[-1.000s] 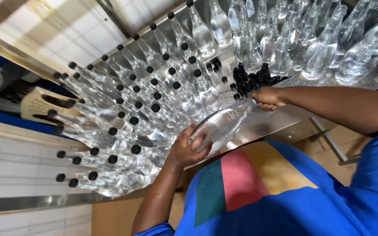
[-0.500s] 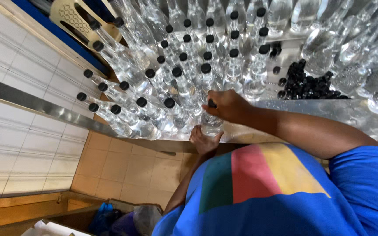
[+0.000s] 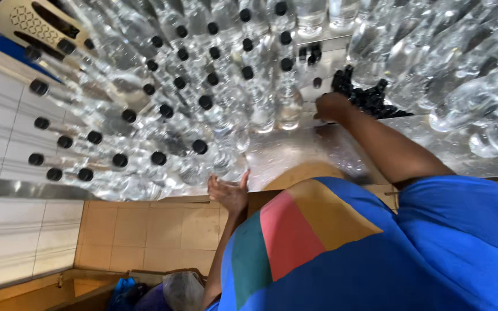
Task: The person repeatedly picks up clear glass bottles filled with liquid from a metal tray and screws black caps onto them by hand. The capped bottles are then placed back into the tray alongside other finished bottles.
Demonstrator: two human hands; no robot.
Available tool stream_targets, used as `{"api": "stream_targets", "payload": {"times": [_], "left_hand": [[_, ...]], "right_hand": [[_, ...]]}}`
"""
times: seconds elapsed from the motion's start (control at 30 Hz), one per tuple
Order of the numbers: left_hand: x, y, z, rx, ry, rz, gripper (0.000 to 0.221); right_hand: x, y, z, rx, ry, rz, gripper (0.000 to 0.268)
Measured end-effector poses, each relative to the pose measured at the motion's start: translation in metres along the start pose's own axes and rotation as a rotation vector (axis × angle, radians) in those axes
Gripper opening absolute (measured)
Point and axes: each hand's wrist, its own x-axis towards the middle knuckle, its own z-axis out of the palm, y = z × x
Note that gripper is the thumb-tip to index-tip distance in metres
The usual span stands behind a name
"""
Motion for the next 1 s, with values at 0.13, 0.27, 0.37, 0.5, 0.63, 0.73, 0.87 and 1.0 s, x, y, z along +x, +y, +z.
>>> {"api": "stream_targets", "payload": {"times": [0.13,0.27,0.37,0.5,0.63,0.73,0.87,1.0], "left_hand": [[0.004,0.019,-0.002,0.291,0.071,0.006,0.137],[0.002,0.026,-0.009,0.088,0.116,-0.076,0.130],[-0.011,0.037,-0.018,-0.033,0.114,-0.127,0.117],[-0.023,0.057,-0.017,-0.045,0.072,-0.015,0.087],[-0.014,0.087,-0.014,-0.020,0.113,0.111,0.069],[0.001,0.111,-0.016,-0.174,0.091,0.188,0.063],[0.018,0.132,-0.016,-0.321,-0.097,0.148,0.062],[0.019,0.150,-0.012,-0.393,-0.169,0.135,0.055]], "right_hand": [[0.023,0.017,0.051,0.005,0.042,0.118,0.028],[0.020,0.033,0.057,0.171,0.020,0.123,0.033],[0.013,0.056,0.036,0.337,0.154,0.168,0.035],[0.006,0.089,-0.015,0.644,0.744,0.367,0.021],[-0.009,0.124,-0.095,0.398,0.877,0.368,0.024],[0.006,0.135,-0.128,0.353,0.524,0.464,0.044],[0.021,0.142,-0.137,0.089,0.266,0.525,0.042],[0.008,0.144,-0.120,0.113,0.262,0.420,0.043]]}}
